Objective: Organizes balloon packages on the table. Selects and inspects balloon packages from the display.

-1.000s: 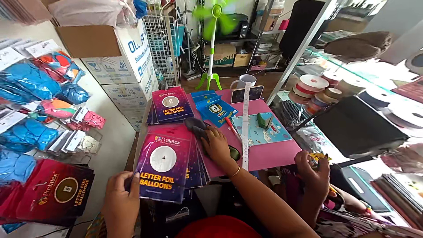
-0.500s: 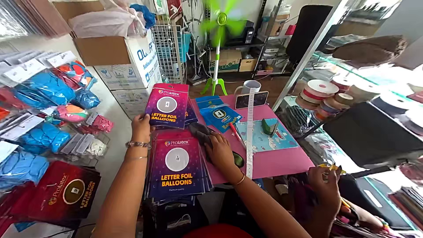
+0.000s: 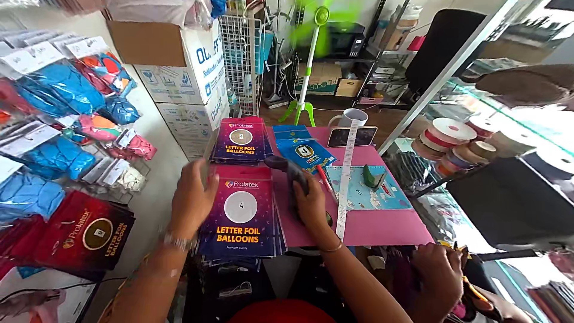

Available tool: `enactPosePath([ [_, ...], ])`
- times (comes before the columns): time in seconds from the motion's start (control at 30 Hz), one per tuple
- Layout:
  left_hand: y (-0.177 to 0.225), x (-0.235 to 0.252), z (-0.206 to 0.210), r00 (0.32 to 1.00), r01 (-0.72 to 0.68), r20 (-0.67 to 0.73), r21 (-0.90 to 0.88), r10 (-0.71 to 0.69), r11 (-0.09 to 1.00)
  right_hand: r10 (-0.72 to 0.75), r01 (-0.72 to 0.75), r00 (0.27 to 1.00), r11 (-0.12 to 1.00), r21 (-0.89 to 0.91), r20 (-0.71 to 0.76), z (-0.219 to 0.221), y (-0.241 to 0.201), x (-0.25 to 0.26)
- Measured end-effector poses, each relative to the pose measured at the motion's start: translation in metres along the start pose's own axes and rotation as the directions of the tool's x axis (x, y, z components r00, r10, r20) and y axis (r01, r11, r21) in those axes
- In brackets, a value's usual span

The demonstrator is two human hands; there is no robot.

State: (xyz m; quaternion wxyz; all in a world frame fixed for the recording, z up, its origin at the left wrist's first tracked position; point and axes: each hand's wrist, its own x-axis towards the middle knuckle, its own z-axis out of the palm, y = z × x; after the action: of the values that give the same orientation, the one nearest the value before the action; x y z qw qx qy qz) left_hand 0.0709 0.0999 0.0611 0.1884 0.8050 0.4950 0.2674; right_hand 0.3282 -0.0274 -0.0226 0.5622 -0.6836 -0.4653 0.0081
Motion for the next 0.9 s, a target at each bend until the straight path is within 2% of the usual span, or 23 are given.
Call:
enactPosePath([
  [0.07,-0.016,-0.056,0.001,0.998,0.010,0.057,0.009,-0.010,1.000,-0.048,0.051,0.998,0.996,0.078,-0.044,-0.005,-0.023,-0.002],
  [0.1,-0.023,-0.081,0.006,0.998,0.026,0.063,0.011,-0.027,1.000,-0.080,0.080,0.997,0.994,0.080,-0.003,-0.005,-0.040,-0.006],
  [0.17,-0.031,-0.117,0.020,0.996,0.057,0.062,0.015,-0.058,0.998,-0.167,0.167,0.969,0.986,0.014,0.181,0.002,-0.076,-0.023],
  [0.2,-0.033,-0.127,0.028,0.996,0.070,0.062,0.004,-0.071,0.998,-0.214,0.238,0.931,0.970,-0.046,0.297,0.009,-0.094,-0.033],
  [0.27,-0.036,-0.137,0.039,0.996,0.076,0.049,-0.023,-0.075,0.997,-0.256,0.392,0.783,0.911,-0.130,0.567,0.028,-0.115,-0.058],
  [0.3,-0.038,-0.138,0.042,0.996,0.081,0.047,-0.039,-0.080,0.996,-0.213,0.428,0.665,0.894,-0.131,0.716,0.038,-0.118,-0.066],
  [0.33,-0.041,-0.139,0.044,0.997,0.073,0.042,-0.021,-0.072,0.997,-0.152,0.436,0.541,0.892,-0.122,0.827,0.047,-0.117,-0.068],
  [0.37,-0.045,-0.138,0.044,0.998,0.057,0.039,0.000,-0.057,0.998,-0.137,0.440,0.490,0.891,-0.109,0.861,0.057,-0.111,-0.067],
  [0.4,-0.048,-0.137,0.043,0.999,0.036,0.030,0.007,-0.036,0.999,-0.146,0.441,0.502,0.891,-0.107,0.853,0.064,-0.104,-0.062],
  [0.47,-0.051,-0.135,0.042,1.000,-0.005,0.027,0.011,0.004,1.000,-0.137,0.424,0.569,0.893,-0.147,0.811,0.071,-0.094,-0.044],
  [0.57,-0.050,-0.135,0.042,0.999,-0.017,0.042,0.004,0.017,1.000,-0.030,0.363,0.638,0.893,-0.267,0.770,0.079,-0.086,-0.012],
  [0.67,-0.049,-0.134,0.041,0.999,-0.004,0.042,-0.013,0.005,1.000,0.082,0.262,0.675,0.903,-0.341,0.734,0.086,-0.075,0.017],
  [0.73,-0.048,-0.134,0.041,0.999,0.005,0.047,-0.018,-0.004,1.000,0.156,0.182,0.670,0.913,-0.364,0.726,0.085,-0.064,0.032],
  [0.83,-0.050,-0.133,0.037,0.997,0.031,0.070,-0.025,-0.029,0.999,0.181,0.079,0.671,0.947,-0.312,0.719,0.069,-0.044,0.044],
  [0.9,-0.048,-0.131,0.029,0.993,0.068,0.098,-0.033,-0.065,0.997,0.163,-0.020,0.739,0.975,-0.221,0.654,0.050,-0.033,0.046],
])
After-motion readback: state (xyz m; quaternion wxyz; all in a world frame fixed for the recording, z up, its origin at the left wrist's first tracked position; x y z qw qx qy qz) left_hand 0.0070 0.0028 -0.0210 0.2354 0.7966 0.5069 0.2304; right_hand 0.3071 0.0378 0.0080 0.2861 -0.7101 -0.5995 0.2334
